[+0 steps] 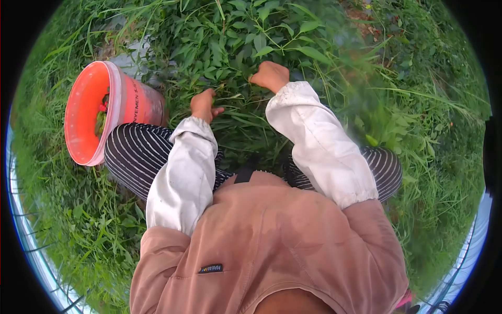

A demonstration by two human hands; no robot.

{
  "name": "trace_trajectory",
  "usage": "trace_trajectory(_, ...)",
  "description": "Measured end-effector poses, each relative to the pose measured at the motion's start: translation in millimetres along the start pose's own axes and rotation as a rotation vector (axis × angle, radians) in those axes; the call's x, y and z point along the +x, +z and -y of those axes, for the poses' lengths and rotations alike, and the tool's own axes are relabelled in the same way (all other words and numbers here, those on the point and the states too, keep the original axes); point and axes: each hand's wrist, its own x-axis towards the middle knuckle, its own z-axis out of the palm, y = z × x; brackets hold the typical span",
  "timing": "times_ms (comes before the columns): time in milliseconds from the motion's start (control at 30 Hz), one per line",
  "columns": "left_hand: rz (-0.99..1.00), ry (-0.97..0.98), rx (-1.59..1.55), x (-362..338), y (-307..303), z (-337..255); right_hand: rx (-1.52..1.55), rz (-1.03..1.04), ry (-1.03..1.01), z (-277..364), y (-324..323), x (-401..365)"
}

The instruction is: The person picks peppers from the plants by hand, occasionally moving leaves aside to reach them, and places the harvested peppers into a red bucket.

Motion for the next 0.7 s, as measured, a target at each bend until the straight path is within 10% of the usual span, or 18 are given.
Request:
trace_trajectory(67,0.122,0.329,0.528,-14,-4,-17,-0.035,-0.04,-0.03,6,5,-4)
trace_trajectory(200,0.153,0.481,0.427,-19,-2,-39,-0.069,0.038,0.024,-2,21,-7)
trace_trajectory(367,0.179,0.286,0.202,-29,8,-21,-0.125,-0.046,-0.022,2,11,-31)
trace_trajectory(467,0.559,0.028,0.114,-30,22,4,0.217,-0.17,0.012,-7,-3,-42)
trace_trajectory(600,0.753,0.016,-0.026,-63,40,1,0.715,-0.473,-0.16,-9,4,-34)
trace_trajectory(700,0.854,0.057,-0.11,-65,38,-14,0.661,-0.304,-0.347,4,-5,-42)
